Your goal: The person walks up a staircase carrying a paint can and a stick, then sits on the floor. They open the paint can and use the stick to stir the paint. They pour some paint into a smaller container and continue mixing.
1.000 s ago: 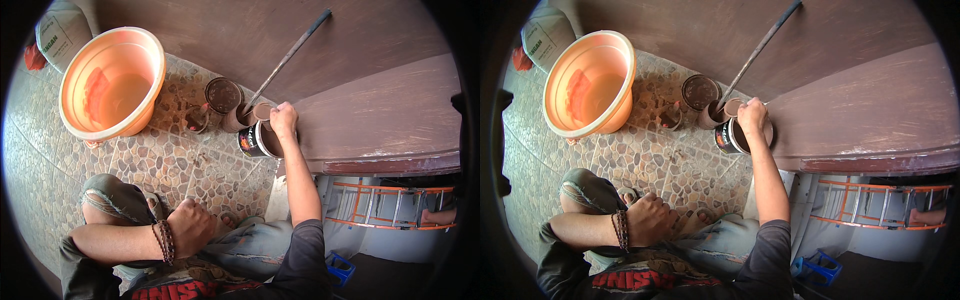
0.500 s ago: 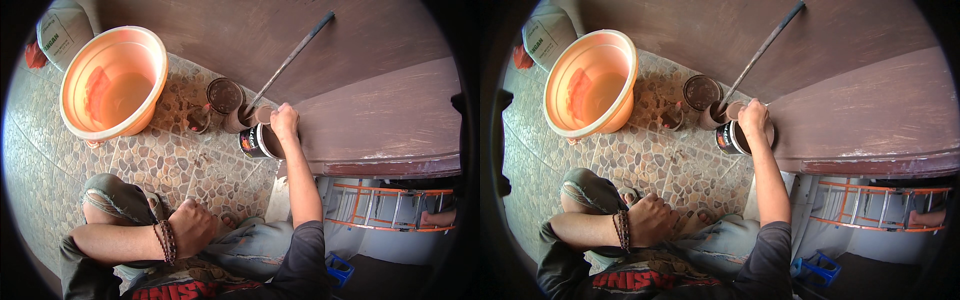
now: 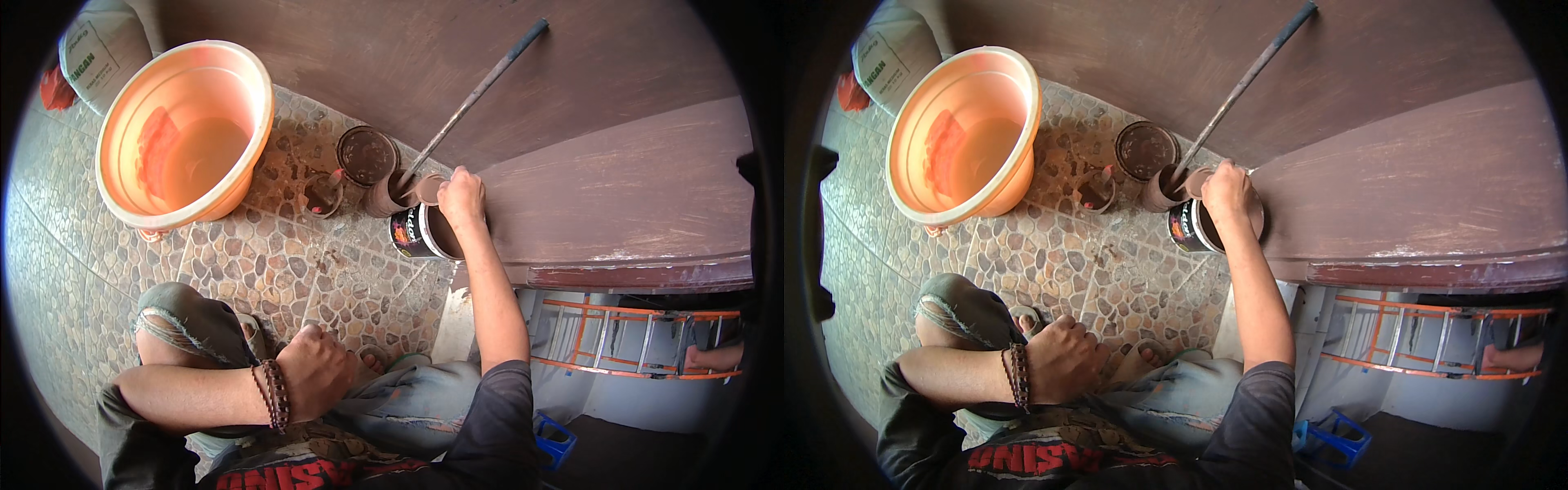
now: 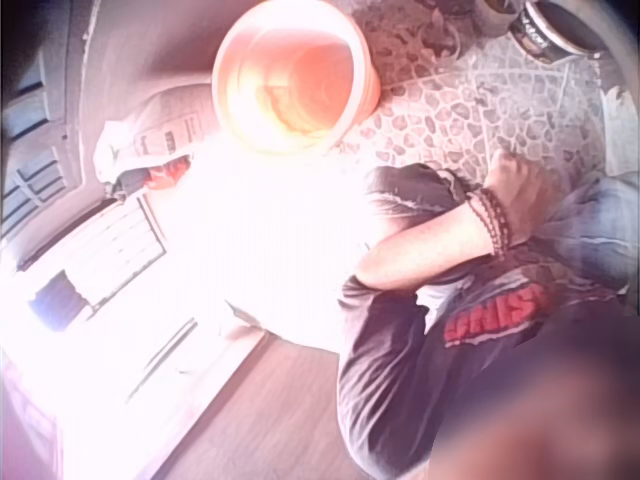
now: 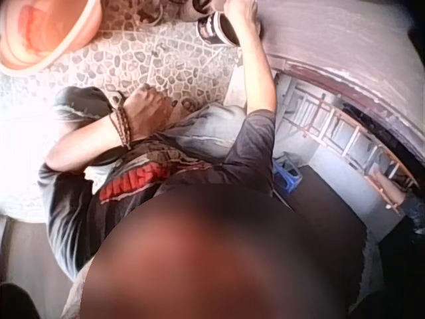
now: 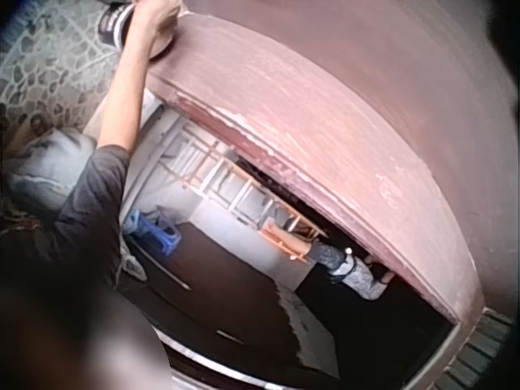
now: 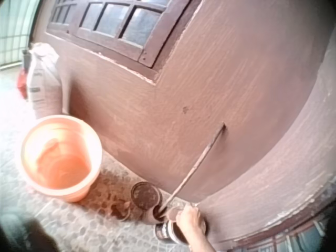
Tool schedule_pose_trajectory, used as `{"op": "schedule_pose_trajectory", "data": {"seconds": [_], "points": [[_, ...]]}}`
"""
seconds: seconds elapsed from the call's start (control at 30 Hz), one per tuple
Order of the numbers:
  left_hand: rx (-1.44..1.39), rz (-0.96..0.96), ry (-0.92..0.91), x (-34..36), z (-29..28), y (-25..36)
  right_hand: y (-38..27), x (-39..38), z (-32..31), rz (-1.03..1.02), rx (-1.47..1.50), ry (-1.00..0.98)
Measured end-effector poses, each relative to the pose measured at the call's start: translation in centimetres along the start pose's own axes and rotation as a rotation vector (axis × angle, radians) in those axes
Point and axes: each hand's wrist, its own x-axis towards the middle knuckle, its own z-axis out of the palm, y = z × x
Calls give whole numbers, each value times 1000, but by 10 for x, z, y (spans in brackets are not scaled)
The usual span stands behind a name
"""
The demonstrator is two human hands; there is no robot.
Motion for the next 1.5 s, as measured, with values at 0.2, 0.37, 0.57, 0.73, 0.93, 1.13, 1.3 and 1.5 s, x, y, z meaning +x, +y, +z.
{"op": "schedule_pose_trajectory", "data": {"seconds": [0.2,0.37,0.57,0.73,0.93,1.13,1.3,1.5], "points": [[-17,-11,-30,1,0,-1,-4,5,-1,-27,-35,-41],[-45,-35,-37,1,-3,1,-11,9,1,-26,-76,-59],[-41,-19,-61,-1,-7,-1,-20,12,-3,-46,-109,-106],[-39,-18,-10,0,-6,-1,-25,15,-6,-86,-113,-131],[-33,9,-38,0,-8,-1,-32,21,-7,-88,-166,-168],[-50,40,-105,2,-11,0,-44,24,-3,-80,-241,-214],[-36,30,-88,6,-7,-2,-52,25,-2,-122,-296,-230],[-90,10,-54,12,0,-7,-61,29,-1,-108,-286,-295]]}}
